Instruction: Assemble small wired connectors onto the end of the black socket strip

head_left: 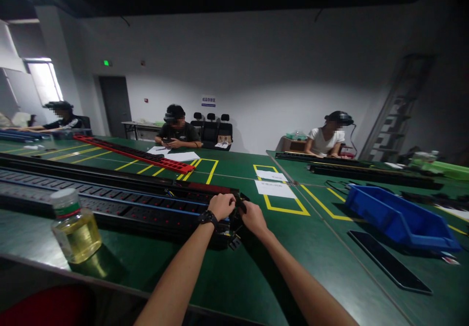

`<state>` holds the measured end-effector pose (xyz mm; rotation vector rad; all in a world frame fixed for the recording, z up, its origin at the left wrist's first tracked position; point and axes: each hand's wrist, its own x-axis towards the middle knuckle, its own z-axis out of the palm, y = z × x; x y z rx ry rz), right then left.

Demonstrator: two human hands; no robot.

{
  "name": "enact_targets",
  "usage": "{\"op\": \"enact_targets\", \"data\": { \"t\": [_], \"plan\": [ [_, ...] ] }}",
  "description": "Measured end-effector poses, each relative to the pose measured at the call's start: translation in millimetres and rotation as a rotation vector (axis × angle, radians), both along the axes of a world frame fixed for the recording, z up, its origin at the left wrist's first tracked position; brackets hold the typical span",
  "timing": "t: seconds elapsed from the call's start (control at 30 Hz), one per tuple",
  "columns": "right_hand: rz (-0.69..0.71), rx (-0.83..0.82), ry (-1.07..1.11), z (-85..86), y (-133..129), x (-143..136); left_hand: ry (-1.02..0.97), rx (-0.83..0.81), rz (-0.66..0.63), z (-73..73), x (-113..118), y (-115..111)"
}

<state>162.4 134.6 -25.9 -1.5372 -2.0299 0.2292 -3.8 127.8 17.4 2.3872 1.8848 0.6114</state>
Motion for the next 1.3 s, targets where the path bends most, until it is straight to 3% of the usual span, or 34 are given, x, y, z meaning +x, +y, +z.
{"op": "enact_targets", "data": {
  "t": [0.37, 0.6, 0.97, 1.3],
  "plan": [
    [0.026, 0.012, 0.193, -12.1, 13.1, -2.6, -0.005, -0.017, 0.023, -3.4, -1.0, 4.9],
    [0.16, 0.059, 0.32, -18.8, 19.8, -0.3, 0.007, -0.018, 0.039, -2.7, -0.6, 3.8],
    [0.202, 0.078, 0.415, -19.2, 17.1, -5.2, 0.013, -0.001, -0.006, -0.4, 0.1, 2.9],
    [0.116, -0.105, 0.482, -17.5, 17.7, -2.6, -0.043, 0.021, 0.004, -4.0, -0.3, 5.3]
  ]
}}
